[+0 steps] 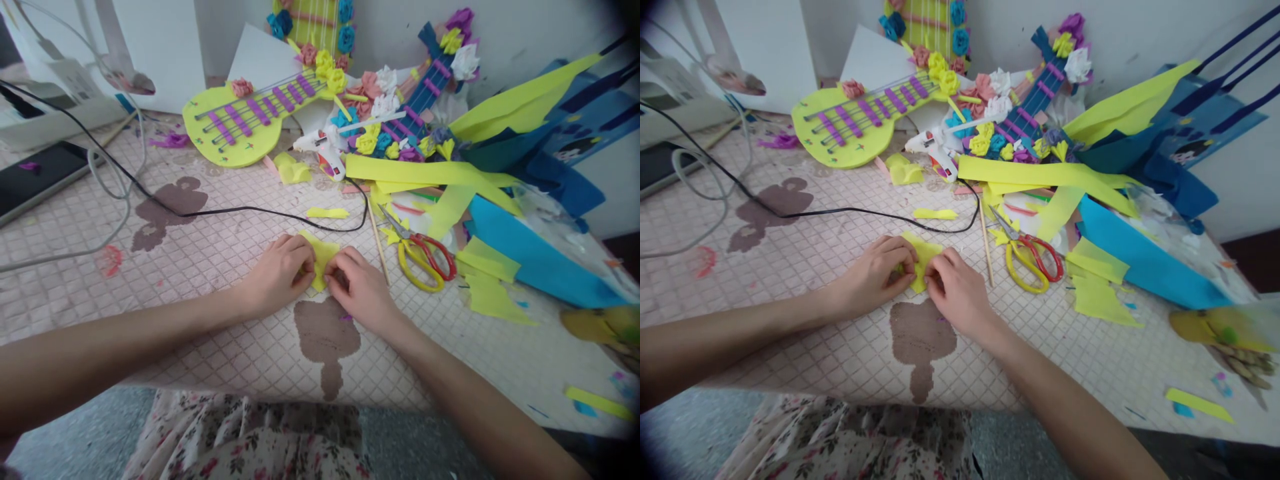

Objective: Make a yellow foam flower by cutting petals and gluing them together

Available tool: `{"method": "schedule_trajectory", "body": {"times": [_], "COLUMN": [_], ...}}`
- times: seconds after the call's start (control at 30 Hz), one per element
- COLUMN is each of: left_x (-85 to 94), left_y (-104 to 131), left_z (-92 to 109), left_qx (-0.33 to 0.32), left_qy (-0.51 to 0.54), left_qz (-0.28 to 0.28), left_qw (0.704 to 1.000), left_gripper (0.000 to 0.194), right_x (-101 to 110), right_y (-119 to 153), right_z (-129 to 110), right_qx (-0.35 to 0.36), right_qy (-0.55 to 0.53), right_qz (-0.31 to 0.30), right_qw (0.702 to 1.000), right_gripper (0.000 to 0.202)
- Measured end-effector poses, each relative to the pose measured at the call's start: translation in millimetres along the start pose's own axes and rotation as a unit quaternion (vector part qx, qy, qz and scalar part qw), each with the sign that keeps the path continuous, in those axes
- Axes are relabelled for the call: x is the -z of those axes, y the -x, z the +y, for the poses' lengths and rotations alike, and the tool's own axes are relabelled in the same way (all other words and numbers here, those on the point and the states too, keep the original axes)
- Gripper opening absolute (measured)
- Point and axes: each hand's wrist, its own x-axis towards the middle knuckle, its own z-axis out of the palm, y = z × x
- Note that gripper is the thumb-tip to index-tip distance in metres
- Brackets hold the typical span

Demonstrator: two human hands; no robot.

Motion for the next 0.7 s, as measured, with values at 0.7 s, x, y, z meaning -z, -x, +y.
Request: {"method": "schedule_trajectory", "body": {"times": [0.7], "left_x": [-1.1], "left_y": [1.2], "left_z": [0.7], "left_qx": [0.016], "left_qy": [0.004], "left_qz": [0.002], "left_qw": [1.0], "left_gripper": [0.005], "right_x": [-4.3], "right_y": [0.9], "right_z": [-3.5], "right_qx": [-0.006], "right_qy": [0.041], "right_qz": [0.012], "right_qw": [0.999], "right_gripper": [0.004]}}
